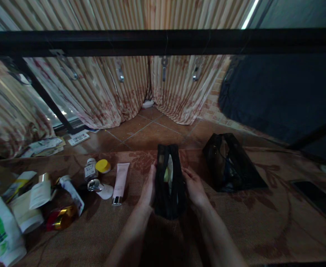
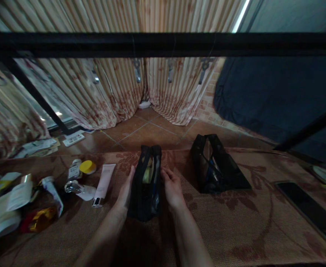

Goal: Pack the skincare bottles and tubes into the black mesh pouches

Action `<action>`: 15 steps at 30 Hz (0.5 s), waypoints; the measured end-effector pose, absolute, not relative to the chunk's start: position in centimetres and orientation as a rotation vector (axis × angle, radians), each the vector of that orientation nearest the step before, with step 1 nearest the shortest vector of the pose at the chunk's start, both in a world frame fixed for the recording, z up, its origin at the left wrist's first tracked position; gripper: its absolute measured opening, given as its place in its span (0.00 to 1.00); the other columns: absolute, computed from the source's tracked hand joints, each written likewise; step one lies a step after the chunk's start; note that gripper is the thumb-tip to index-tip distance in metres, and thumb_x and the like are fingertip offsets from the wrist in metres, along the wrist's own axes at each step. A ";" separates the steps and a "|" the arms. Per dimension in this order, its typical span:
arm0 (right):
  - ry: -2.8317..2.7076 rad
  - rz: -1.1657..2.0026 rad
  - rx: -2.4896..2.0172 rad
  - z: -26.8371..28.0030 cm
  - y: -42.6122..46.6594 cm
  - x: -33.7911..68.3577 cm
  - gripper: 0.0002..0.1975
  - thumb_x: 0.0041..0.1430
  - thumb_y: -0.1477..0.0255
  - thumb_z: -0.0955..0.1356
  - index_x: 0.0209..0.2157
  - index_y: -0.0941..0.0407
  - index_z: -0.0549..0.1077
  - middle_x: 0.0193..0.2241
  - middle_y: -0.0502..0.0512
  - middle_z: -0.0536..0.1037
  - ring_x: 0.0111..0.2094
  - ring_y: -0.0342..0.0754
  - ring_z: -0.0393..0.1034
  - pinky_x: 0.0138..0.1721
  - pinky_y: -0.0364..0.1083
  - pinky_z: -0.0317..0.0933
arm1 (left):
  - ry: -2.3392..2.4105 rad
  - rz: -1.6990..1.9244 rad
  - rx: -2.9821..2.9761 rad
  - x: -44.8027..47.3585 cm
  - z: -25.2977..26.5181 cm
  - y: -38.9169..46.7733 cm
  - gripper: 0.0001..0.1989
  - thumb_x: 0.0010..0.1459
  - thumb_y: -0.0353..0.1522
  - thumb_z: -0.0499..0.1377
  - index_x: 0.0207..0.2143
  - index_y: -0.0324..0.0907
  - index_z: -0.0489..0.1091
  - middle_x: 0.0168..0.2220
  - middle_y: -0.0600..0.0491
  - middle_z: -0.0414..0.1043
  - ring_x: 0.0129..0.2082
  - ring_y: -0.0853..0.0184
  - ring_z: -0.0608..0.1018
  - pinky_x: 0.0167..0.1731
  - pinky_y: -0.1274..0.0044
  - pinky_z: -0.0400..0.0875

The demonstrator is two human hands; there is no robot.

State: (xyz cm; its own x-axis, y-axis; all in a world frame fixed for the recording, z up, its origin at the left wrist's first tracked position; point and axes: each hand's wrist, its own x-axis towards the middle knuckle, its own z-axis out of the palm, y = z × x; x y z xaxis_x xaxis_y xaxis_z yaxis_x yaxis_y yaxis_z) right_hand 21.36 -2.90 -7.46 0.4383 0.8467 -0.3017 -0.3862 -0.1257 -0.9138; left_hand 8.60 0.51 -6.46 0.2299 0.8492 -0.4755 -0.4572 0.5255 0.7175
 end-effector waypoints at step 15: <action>-0.460 1.116 -1.318 -7.6 -3.0 21.1 0.22 0.39 0.62 0.74 0.38 0.58 0.78 0.25 0.53 0.81 0.29 0.51 0.76 0.25 0.43 0.64 | 0.861 0.998 0.470 8.7 -7.1 0.6 0.24 0.60 0.46 0.57 0.55 0.47 0.70 0.50 0.50 0.76 0.51 0.62 0.77 0.52 0.74 0.70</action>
